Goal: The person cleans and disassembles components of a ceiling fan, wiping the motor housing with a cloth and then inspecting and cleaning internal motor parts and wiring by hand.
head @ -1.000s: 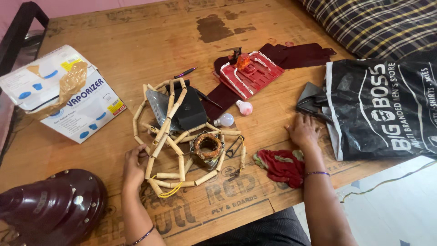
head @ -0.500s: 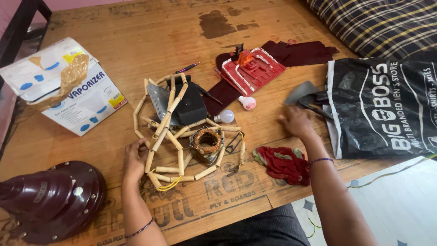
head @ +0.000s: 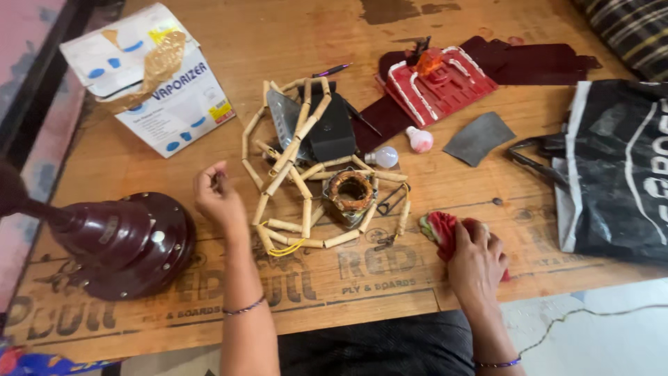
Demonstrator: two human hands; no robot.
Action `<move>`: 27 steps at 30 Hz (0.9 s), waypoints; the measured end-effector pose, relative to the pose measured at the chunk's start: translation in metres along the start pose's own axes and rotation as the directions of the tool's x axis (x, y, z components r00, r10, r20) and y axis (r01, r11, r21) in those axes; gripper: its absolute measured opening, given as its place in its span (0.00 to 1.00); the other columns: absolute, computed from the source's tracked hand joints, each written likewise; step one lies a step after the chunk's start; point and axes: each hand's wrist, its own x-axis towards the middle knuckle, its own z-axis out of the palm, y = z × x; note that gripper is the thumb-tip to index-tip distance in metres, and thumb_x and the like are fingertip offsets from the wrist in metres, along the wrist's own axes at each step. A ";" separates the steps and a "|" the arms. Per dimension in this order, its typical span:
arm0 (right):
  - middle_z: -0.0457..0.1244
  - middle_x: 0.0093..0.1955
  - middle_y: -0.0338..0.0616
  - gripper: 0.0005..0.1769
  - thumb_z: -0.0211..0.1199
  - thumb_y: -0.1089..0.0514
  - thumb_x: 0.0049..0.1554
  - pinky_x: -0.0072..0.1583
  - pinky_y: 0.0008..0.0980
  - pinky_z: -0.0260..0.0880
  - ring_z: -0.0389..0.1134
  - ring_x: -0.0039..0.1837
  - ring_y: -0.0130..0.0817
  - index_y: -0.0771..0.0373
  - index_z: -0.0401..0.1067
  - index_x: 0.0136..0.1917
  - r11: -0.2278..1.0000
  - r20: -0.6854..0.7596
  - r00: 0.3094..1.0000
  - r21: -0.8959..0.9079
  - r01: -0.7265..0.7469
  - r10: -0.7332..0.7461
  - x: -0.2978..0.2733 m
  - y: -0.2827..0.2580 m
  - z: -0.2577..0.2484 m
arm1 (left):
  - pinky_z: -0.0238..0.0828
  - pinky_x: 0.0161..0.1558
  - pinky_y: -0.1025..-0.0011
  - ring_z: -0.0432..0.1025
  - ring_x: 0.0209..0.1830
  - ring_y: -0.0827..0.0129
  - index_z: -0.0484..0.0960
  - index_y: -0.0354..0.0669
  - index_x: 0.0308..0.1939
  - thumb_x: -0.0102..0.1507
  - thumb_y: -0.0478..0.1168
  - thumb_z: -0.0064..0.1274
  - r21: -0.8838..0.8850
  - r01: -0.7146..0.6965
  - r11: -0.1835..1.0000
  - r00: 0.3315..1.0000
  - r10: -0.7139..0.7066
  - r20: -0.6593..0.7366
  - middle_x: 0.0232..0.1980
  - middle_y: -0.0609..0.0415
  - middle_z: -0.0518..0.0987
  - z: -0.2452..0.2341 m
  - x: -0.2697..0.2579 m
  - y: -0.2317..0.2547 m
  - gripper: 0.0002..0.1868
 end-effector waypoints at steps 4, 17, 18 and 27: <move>0.63 0.73 0.41 0.23 0.56 0.64 0.57 0.70 0.51 0.61 0.60 0.74 0.48 0.53 0.76 0.65 0.964 -0.227 0.968 0.215 0.155 -0.105 0.023 0.007 0.023 | 0.75 0.52 0.74 0.76 0.48 0.68 0.81 0.36 0.46 0.67 0.20 0.48 -0.276 -0.352 0.894 0.929 0.370 0.014 0.49 0.51 0.78 0.031 -0.019 0.088 0.11; 0.66 0.65 0.41 0.15 0.65 0.44 0.61 0.71 0.52 0.51 0.59 0.73 0.45 0.53 0.80 0.54 0.956 -0.428 0.887 0.144 0.256 -0.174 0.030 -0.008 0.023 | 0.73 0.51 0.56 0.65 0.61 0.48 0.89 0.38 0.34 0.51 0.31 0.60 0.245 -0.824 0.510 0.422 0.264 0.867 0.54 0.42 0.76 0.237 -0.061 0.094 0.09; 0.66 0.64 0.42 0.17 0.66 0.42 0.59 0.71 0.54 0.50 0.59 0.73 0.46 0.53 0.80 0.53 0.953 -0.418 0.892 0.156 0.258 -0.173 0.031 -0.008 0.022 | 0.71 0.52 0.54 0.64 0.62 0.48 0.89 0.39 0.35 0.52 0.32 0.59 0.254 -0.827 0.502 0.427 0.267 0.864 0.55 0.43 0.76 0.240 -0.061 0.087 0.09; 0.60 0.72 0.48 0.17 0.64 0.39 0.57 0.71 0.77 0.38 0.51 0.79 0.54 0.47 0.79 0.53 0.990 -0.352 0.930 0.042 0.131 -0.108 0.024 -0.022 0.024 | 0.63 0.59 0.42 0.67 0.63 0.54 0.86 0.51 0.41 0.58 0.41 0.62 0.199 -0.726 0.658 0.401 0.170 0.900 0.49 0.53 0.84 0.224 -0.055 0.092 0.08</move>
